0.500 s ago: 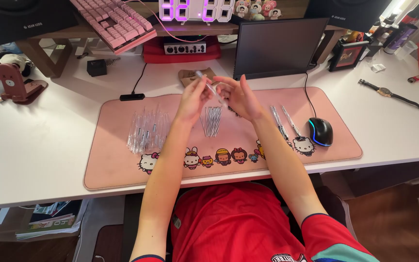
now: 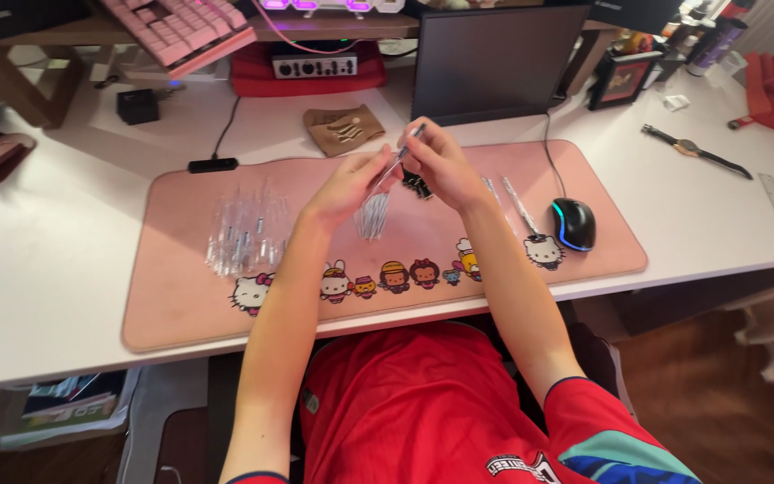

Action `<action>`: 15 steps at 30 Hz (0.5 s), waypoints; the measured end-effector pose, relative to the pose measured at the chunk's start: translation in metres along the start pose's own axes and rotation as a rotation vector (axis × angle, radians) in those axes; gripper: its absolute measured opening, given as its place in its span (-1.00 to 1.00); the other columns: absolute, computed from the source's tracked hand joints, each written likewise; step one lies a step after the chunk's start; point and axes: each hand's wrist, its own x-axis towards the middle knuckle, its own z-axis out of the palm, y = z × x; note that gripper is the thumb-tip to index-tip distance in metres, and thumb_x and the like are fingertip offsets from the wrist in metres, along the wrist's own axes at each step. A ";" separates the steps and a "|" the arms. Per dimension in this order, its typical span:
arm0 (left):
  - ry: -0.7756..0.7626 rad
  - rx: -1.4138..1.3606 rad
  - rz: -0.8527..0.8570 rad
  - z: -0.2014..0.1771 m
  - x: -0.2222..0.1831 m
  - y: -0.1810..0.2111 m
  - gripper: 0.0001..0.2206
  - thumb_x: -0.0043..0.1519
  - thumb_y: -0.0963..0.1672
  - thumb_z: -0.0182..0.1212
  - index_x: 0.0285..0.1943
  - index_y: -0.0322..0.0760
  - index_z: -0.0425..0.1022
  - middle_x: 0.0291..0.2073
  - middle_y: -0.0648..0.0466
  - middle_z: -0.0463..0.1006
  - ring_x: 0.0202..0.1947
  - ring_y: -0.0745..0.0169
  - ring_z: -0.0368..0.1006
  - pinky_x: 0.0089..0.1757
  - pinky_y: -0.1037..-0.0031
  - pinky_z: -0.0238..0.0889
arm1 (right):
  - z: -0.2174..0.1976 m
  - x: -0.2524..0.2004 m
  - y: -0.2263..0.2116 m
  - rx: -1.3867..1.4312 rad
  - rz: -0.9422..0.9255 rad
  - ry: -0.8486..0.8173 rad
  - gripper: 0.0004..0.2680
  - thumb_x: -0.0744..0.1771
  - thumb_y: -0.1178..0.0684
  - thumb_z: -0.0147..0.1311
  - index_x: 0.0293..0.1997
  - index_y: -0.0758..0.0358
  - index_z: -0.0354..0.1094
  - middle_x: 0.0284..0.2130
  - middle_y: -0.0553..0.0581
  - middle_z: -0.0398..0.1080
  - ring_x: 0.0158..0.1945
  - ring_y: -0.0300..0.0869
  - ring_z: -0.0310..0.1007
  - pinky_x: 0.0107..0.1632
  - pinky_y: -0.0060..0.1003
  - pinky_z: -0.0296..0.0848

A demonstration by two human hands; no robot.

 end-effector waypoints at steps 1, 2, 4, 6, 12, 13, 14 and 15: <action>-0.009 -0.005 0.000 0.000 0.002 0.000 -0.60 0.50 0.05 0.09 -0.30 -0.24 0.59 -0.54 0.21 0.36 -0.46 0.48 0.29 -0.30 0.69 0.18 | -0.009 -0.005 -0.006 -0.007 -0.001 0.008 -0.90 0.49 0.06 0.01 -0.04 0.25 0.29 -0.52 0.01 0.13 -0.38 -0.27 0.20 -0.17 -0.34 0.39; 0.079 0.089 0.028 -0.001 0.003 -0.001 -0.63 0.49 0.02 0.09 -0.25 -0.22 0.66 -0.52 0.22 0.38 -0.43 0.52 0.30 -0.27 0.70 0.20 | -0.018 -0.011 -0.012 -0.140 0.007 0.069 -0.92 0.49 0.07 0.01 -0.01 0.23 0.31 -0.51 0.08 0.25 -0.37 -0.24 0.32 -0.19 -0.37 0.39; 0.164 0.177 0.057 -0.013 0.012 -0.015 -0.65 0.48 0.00 0.09 -0.20 -0.20 0.73 -0.50 0.23 0.41 -0.40 0.55 0.31 -0.24 0.71 0.21 | -0.035 -0.029 -0.032 -0.278 0.018 0.134 -0.93 0.50 0.08 0.01 0.01 0.20 0.33 -0.50 0.15 0.37 -0.36 -0.20 0.44 -0.22 -0.41 0.39; 0.412 0.297 0.057 -0.037 0.023 -0.040 -0.54 0.49 0.11 0.06 -0.28 -0.21 0.65 -0.58 0.09 0.46 -0.53 0.39 0.35 -0.42 0.61 0.22 | -0.048 -0.052 -0.057 -0.599 0.062 0.285 -0.81 0.45 0.06 0.18 0.14 0.31 0.34 -0.24 0.26 0.56 -0.13 -0.14 0.62 -0.04 -0.31 0.57; 0.618 0.544 0.110 -0.038 0.020 -0.030 -0.57 0.47 0.11 0.02 -0.38 -0.06 0.60 -0.61 0.12 0.50 -0.44 0.26 0.43 -0.24 0.46 0.33 | -0.108 -0.138 -0.063 -1.493 0.226 0.632 -0.79 0.31 -0.06 0.36 -0.16 0.24 0.51 -0.39 0.25 0.51 -0.18 0.14 0.57 -0.06 -0.04 0.49; 0.627 0.547 0.105 -0.037 0.018 -0.031 -0.57 0.47 0.11 0.02 -0.38 -0.06 0.60 -0.61 0.12 0.50 -0.44 0.26 0.43 -0.24 0.46 0.33 | -0.115 -0.148 -0.053 -1.488 0.228 0.622 -0.79 0.31 -0.06 0.36 -0.16 0.24 0.51 -0.39 0.25 0.51 -0.18 0.14 0.57 -0.06 -0.04 0.49; 0.619 0.529 0.087 -0.036 0.020 -0.030 -0.58 0.46 0.11 0.04 -0.38 -0.03 0.60 -0.62 0.16 0.49 -0.46 0.30 0.40 -0.26 0.49 0.32 | -0.124 -0.157 -0.044 -1.489 0.261 0.647 -0.82 0.29 -0.05 0.36 -0.19 0.19 0.51 -0.42 0.18 0.51 -0.21 0.08 0.56 -0.08 -0.08 0.47; 0.610 0.512 0.070 -0.034 0.022 -0.029 -0.59 0.45 0.12 0.05 -0.38 -0.01 0.60 -0.63 0.19 0.49 -0.49 0.35 0.37 -0.28 0.52 0.30 | -0.134 -0.166 -0.036 -1.490 0.294 0.672 -0.84 0.28 -0.05 0.36 -0.22 0.14 0.51 -0.45 0.10 0.51 -0.25 0.03 0.54 -0.09 -0.12 0.45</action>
